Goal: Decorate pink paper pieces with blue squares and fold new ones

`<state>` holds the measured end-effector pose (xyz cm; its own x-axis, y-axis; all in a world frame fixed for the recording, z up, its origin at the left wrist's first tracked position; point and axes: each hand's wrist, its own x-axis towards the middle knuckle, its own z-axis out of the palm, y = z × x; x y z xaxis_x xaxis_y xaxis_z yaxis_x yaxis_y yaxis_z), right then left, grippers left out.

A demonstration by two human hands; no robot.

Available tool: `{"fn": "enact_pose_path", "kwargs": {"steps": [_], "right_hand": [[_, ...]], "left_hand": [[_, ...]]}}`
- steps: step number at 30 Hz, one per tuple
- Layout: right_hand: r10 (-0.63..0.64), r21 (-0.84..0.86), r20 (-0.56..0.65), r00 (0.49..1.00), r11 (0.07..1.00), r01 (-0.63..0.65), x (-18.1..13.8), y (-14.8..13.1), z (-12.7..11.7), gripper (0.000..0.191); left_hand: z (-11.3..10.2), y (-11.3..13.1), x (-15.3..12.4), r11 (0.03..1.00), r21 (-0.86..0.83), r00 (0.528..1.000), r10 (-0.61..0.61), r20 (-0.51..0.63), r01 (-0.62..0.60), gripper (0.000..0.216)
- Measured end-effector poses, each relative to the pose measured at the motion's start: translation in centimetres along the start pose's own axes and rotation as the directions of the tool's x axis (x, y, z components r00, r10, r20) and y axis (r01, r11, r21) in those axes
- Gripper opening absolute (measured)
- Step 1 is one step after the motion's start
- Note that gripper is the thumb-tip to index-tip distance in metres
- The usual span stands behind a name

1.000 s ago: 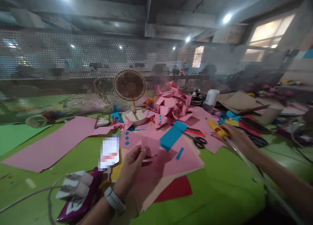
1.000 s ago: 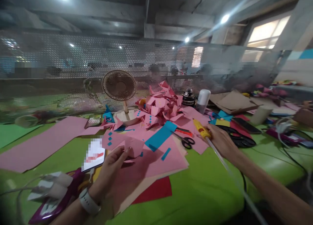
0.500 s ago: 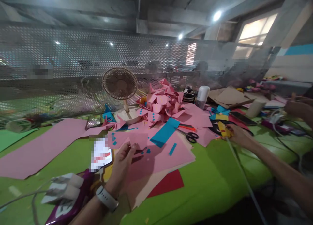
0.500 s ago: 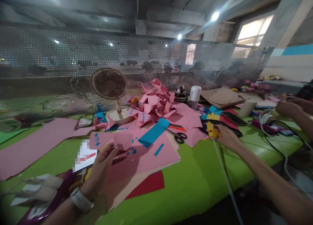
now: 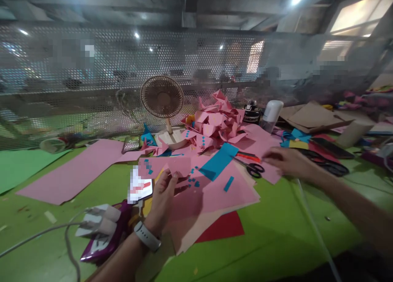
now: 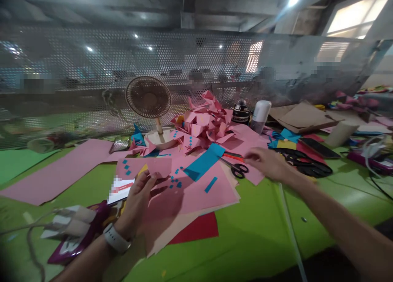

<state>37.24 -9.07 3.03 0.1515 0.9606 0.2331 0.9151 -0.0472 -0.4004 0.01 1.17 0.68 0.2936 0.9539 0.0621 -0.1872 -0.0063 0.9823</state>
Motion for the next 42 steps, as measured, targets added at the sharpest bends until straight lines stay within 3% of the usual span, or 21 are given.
{"fn": "enact_pose_path", "kwargs": {"steps": [1,4,6,8,11,15,25,42], "right_hand": [[-0.107,0.055,0.104,0.989,0.993,0.102,1.0,-2.8,1.0,0.028],[-0.283,0.1,0.149,0.947,0.957,0.271,4.0,-9.9,4.7,0.021],[-0.414,0.096,0.175,0.893,0.91,0.403,6.2,-12.6,7.3,0.016],[-0.454,0.092,0.18,0.873,0.891,0.444,8.3,-13.8,9.7,0.014],[-0.477,0.08,0.194,0.857,0.879,0.471,10.7,-14.0,12.4,0.011],[-0.513,0.089,0.231,0.827,0.857,0.507,12.2,-13.6,13.9,0.013],[-0.512,0.186,0.341,0.788,0.859,0.477,13.9,-13.7,13.8,0.006],[-0.537,0.229,0.31,0.785,0.843,0.486,13.9,-13.1,14.2,0.009]], "left_hand": [[0.0,-0.1,0.1,1.0,0.0,1.0,-0.004,-0.014,0.004,0.028],[-0.1,-0.5,0.2,1.0,-0.01,0.999,-0.016,-0.036,0.015,0.033],[-0.2,-0.7,0.2,1.0,-0.014,0.999,-0.02,-0.049,0.019,0.034],[-0.3,-0.9,0.2,1.0,-0.011,0.998,-0.024,-0.058,0.024,0.033],[-0.5,-0.9,0.3,0.999,-0.003,0.998,-0.044,-0.049,0.044,0.031],[-0.2,-0.4,0.2,0.998,0.007,0.997,-0.059,-0.047,0.059,0.03],[-0.1,-0.4,0.2,0.992,-0.031,0.989,-0.126,-0.072,0.125,0.036],[0.2,-0.1,0.2,0.992,-0.048,0.987,-0.118,-0.11,0.113,0.028]]}}
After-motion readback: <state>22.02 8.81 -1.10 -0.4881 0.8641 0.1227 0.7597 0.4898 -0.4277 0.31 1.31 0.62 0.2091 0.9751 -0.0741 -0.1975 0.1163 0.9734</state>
